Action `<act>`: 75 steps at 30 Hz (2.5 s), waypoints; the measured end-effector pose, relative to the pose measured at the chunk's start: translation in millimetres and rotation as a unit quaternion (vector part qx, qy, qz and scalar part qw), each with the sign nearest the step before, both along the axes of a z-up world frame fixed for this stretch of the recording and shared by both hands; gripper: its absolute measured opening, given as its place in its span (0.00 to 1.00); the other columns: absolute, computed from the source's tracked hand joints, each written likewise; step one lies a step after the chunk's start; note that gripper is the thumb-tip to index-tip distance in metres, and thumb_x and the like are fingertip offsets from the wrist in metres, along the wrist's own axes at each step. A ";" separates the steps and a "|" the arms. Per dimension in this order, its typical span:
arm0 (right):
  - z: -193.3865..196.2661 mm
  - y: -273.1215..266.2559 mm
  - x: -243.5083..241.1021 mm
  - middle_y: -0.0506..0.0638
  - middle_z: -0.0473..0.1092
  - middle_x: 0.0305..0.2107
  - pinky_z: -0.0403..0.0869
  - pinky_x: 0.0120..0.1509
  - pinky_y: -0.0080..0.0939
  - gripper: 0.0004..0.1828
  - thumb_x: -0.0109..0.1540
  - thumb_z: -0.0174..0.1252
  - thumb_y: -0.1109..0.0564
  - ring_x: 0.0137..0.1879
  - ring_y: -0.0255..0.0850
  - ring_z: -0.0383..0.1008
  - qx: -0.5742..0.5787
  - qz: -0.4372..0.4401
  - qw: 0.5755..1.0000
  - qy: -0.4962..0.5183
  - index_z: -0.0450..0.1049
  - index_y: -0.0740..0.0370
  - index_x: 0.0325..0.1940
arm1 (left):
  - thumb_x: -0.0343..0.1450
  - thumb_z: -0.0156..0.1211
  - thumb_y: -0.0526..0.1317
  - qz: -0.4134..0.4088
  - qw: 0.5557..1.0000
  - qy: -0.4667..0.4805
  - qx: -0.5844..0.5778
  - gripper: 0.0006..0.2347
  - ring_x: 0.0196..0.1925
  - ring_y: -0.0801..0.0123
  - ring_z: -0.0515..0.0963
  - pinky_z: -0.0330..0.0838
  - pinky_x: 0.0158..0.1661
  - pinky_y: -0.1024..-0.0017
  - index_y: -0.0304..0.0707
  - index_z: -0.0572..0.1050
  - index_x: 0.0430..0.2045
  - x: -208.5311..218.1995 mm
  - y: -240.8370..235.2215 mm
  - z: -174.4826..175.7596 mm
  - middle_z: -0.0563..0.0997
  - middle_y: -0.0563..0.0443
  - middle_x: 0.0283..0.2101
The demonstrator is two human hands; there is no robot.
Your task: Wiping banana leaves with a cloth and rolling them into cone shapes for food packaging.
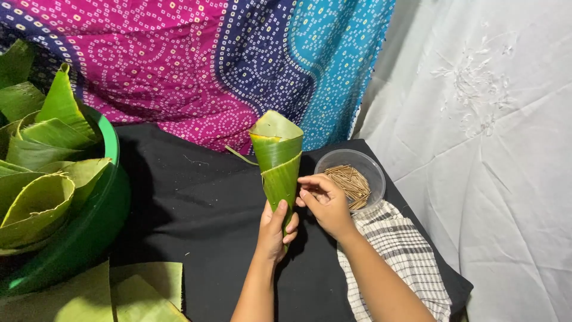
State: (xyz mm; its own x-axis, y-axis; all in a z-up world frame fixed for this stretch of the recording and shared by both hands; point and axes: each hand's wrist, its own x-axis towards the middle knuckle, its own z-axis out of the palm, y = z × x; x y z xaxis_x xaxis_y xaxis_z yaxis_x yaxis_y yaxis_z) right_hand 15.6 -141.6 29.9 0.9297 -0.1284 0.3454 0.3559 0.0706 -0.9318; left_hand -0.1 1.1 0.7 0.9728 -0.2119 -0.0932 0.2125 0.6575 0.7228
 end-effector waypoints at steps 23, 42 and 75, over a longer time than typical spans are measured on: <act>55.1 27.3 -27.2 0.60 0.67 0.52 0.75 0.51 0.40 0.44 0.56 0.64 0.53 0.50 0.44 0.73 0.064 0.078 0.977 0.186 0.49 0.61 0.70 | 0.62 0.72 0.37 0.107 0.910 -0.179 0.359 0.40 0.66 0.54 0.73 0.70 0.61 0.60 0.38 0.52 0.68 -68.1 4.8 54.5 0.66 0.37 0.67; 72.0 65.7 -118.0 0.53 0.71 0.56 0.80 0.52 0.40 0.27 0.55 0.64 0.73 0.54 0.42 0.74 0.049 0.215 0.973 0.066 0.73 0.63 0.57 | 0.71 0.40 0.40 0.072 0.928 0.010 0.365 0.20 0.58 0.65 0.75 0.64 0.60 0.74 0.41 0.73 0.56 -161.5 128.2 49.4 0.80 0.50 0.56; 265.4 322.6 -129.6 0.64 0.57 0.65 0.83 0.46 0.74 0.33 0.66 0.58 0.52 0.60 0.61 0.68 0.073 0.311 0.946 -0.059 0.58 0.60 0.73 | 0.75 0.47 0.63 0.270 0.841 -0.349 0.312 0.36 0.79 0.33 0.43 0.38 0.67 0.27 0.41 0.54 0.74 -223.7 356.2 267.8 0.50 0.35 0.77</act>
State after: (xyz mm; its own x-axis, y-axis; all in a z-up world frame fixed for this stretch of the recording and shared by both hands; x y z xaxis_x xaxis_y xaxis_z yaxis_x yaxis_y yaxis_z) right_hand -114.0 181.0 295.3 0.7975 0.3753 0.4724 0.3043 0.4258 -0.8521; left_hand -223.9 357.3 268.5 0.7760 0.1566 0.6110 -0.6144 -0.0320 0.7884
